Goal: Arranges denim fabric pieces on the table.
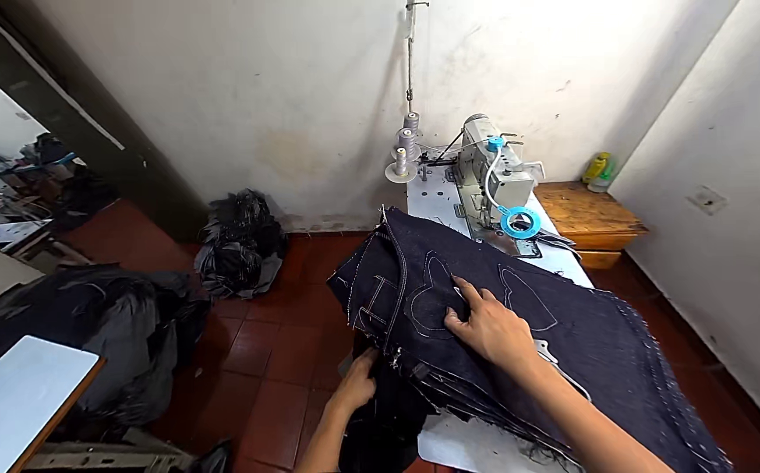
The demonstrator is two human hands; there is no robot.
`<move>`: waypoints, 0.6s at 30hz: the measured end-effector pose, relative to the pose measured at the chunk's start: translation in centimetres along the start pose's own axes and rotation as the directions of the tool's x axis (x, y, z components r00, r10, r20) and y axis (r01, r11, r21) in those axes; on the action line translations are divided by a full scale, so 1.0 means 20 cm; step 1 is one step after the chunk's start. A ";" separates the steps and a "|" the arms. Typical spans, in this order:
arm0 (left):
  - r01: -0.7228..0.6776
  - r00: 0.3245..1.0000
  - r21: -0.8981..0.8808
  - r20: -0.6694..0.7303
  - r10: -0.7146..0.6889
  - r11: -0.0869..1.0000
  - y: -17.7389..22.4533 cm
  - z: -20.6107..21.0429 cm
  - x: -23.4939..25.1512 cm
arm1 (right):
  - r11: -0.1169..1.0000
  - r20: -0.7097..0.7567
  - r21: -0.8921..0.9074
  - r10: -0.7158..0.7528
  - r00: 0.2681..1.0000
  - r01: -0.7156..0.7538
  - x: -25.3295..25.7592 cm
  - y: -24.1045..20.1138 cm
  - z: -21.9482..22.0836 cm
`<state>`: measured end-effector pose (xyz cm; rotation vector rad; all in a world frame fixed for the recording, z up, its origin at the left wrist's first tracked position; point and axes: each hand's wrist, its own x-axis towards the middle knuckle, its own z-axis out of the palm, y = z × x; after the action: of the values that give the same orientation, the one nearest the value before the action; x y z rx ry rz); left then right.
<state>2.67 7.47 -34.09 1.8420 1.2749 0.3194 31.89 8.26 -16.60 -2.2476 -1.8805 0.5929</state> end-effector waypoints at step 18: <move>-0.423 0.902 0.055 -0.064 0.426 0.904 0.19 -0.41 -0.58 | 0.957 -0.221 -0.151 -0.277 0.935 0.248 -0.47 -0.27 -0.10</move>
<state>-5.26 1.07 -23.41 2.1544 0.9185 0.6068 26.48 0.50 -10.83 -1.9754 -2.0866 0.1617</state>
